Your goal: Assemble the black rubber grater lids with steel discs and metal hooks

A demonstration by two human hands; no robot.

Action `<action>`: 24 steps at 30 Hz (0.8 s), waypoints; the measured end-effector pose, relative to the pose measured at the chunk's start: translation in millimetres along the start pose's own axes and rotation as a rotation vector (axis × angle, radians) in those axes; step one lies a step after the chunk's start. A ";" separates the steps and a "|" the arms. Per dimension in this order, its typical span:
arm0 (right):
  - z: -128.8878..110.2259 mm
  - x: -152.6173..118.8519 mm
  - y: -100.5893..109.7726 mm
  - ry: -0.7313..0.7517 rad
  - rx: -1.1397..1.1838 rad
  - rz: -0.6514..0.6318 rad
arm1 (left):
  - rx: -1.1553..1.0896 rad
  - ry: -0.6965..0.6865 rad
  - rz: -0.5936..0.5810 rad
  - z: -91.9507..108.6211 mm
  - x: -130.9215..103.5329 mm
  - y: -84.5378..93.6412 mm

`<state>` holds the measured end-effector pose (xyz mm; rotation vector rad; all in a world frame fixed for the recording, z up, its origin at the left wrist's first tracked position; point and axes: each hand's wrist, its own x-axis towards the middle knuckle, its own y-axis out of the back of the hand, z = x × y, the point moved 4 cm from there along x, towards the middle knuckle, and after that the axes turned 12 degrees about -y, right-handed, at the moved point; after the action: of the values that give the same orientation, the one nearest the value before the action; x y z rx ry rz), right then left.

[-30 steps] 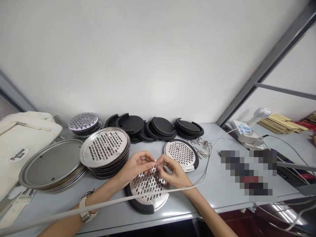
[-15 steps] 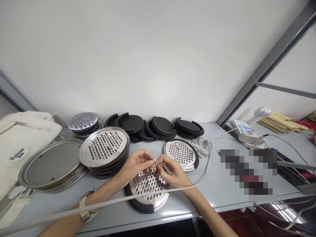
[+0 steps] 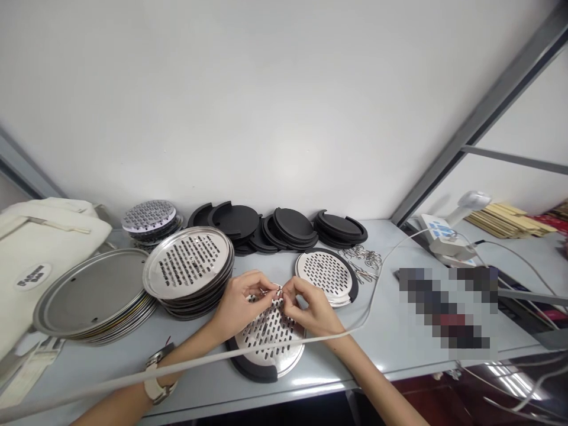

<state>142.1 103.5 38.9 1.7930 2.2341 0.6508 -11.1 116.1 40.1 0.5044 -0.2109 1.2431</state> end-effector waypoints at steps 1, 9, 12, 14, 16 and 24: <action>0.6 0.1 -0.7 0.007 -0.015 0.011 | 0.035 -0.020 -0.007 1.4 -0.1 0.1; 9.7 -0.5 -13.2 0.110 -0.123 0.070 | 0.043 -0.004 -0.003 -1.0 -1.7 -1.3; 13.6 -0.9 -14.3 0.113 -0.168 0.103 | 0.088 -0.015 -0.002 -1.4 -1.6 -0.7; 15.7 -0.4 -13.6 0.108 -0.165 0.122 | 0.137 -0.017 0.002 -1.1 -1.1 0.7; 16.5 0.3 -12.1 0.111 -0.140 0.146 | 0.170 -0.009 -0.002 -1.4 -0.8 1.6; 15.9 1.6 -12.3 0.115 -0.120 0.146 | 0.198 0.006 -0.001 -3.7 -2.3 0.8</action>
<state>137.7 106.3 19.5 1.9161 2.0965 0.9181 -13.1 116.1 36.1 0.6711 -0.0827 1.2706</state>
